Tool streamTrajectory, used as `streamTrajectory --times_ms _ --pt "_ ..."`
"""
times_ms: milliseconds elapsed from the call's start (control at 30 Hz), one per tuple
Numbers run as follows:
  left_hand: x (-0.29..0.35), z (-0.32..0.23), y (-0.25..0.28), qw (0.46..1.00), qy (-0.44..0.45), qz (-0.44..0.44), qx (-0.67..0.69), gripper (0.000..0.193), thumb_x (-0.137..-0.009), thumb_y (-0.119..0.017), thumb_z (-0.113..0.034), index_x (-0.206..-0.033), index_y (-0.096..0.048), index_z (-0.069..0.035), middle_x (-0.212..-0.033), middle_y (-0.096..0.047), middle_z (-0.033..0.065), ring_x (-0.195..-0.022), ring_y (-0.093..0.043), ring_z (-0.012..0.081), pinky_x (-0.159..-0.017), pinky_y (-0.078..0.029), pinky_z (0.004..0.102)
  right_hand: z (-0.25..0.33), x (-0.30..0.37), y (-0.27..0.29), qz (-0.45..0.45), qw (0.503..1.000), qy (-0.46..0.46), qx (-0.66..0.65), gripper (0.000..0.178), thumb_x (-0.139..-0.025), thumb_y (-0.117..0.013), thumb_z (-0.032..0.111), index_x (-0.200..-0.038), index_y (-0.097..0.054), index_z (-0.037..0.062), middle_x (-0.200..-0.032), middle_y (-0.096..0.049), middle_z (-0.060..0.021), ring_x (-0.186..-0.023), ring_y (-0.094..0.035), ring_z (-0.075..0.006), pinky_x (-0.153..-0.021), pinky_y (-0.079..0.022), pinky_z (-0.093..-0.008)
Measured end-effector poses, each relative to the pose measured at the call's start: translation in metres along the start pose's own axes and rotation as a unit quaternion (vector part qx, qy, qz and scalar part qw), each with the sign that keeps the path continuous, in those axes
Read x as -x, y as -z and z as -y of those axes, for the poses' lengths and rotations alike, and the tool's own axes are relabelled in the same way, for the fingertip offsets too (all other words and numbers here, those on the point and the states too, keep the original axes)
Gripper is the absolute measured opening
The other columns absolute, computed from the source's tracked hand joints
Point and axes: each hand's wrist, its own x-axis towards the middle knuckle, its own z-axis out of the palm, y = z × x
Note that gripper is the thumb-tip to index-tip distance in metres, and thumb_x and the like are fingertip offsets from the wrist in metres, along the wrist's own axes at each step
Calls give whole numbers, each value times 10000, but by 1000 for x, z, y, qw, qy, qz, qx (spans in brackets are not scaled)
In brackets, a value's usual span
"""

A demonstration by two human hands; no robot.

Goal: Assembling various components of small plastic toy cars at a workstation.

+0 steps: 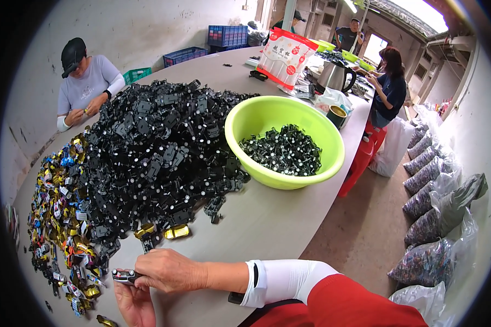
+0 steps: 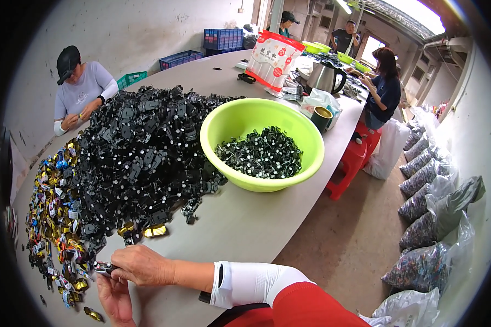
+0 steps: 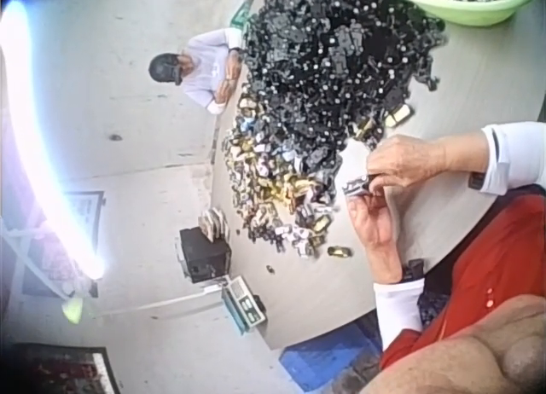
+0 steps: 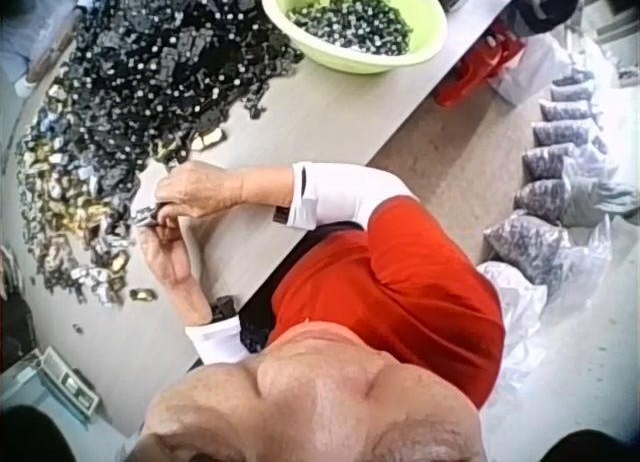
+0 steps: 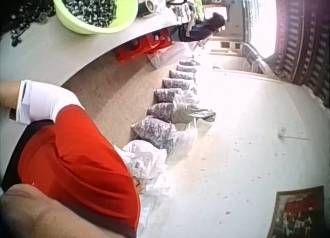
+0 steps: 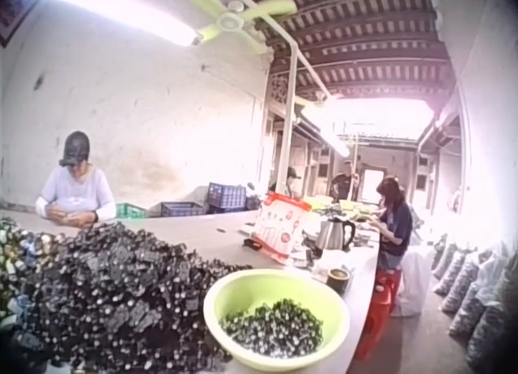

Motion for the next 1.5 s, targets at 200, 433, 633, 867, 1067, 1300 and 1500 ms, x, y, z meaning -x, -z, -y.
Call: streamTrajectory --times_ms 200,433,633,867,1067,1300,1500 --pt "-2 -1 -8 998 -38 -17 -52 312 -993 -526 -211 -1190 -574 25 -1162 -634 123 -1062 -605 228 -1007 -452 367 5 -1 3 9 989 -132 -62 250 -868 -660 207 -799 -491 37 -729 -516 -122 -655 -544 -344 -606 -442 -432" --pt "2 0 3 998 -32 -29 -50 268 -998 -525 -216 -1186 -556 -27 -1121 -629 80 -1038 -598 193 -937 -471 346 3 -5 1 -5 1000 18 -20 270 -857 -657 200 -794 -456 31 -746 -491 -130 -670 -523 -354 -592 -428 -433" --pt "-5 0 -19 985 -84 -85 -127 253 -998 -528 -190 -1183 -554 -20 -1099 -632 76 -996 -607 174 -889 -481 315 -3 -2 1 72 959 -221 -162 315 -914 -645 309 -862 -523 23 -682 -550 -99 -613 -602 -220 -532 -439 -371" --pt "-3 4 -19 916 -116 -56 -381 227 -1000 -471 -35 -1204 -547 28 -1137 -607 89 -1057 -567 172 -931 -450 307 -5 -1 2 101 757 -452 -460 495 -958 -505 536 -960 -539 42 -688 -574 -45 -502 -574 -110 -475 -475 -224" --pt "-4 -3 -32 962 -61 -155 -217 205 -985 -509 -51 -1178 -542 10 -1069 -636 97 -955 -622 172 -841 -516 294 -13 1 -11 -20 792 -427 -435 301 -946 -611 282 -1062 -563 8 -824 -612 -40 -583 -582 -76 -518 -492 -220" --pt "-5 0 -4 971 7 -163 -175 186 -964 -574 -96 -1130 -556 -13 -1000 -655 88 -845 -648 158 -745 -552 269 -18 3 -15 -10 847 -386 -365 219 -934 -621 152 -1087 -581 1 -855 -633 -45 -619 -594 -65 -549 -508 -216" --pt "-7 7 -3 953 -27 -188 -237 272 -974 -575 -175 -1197 -550 -20 -979 -640 40 -787 -610 86 -638 -509 202 -14 6 -17 -26 920 -320 -225 241 -909 -641 124 -1101 -575 -6 -846 -628 -78 -688 -635 -151 -601 -519 -285"
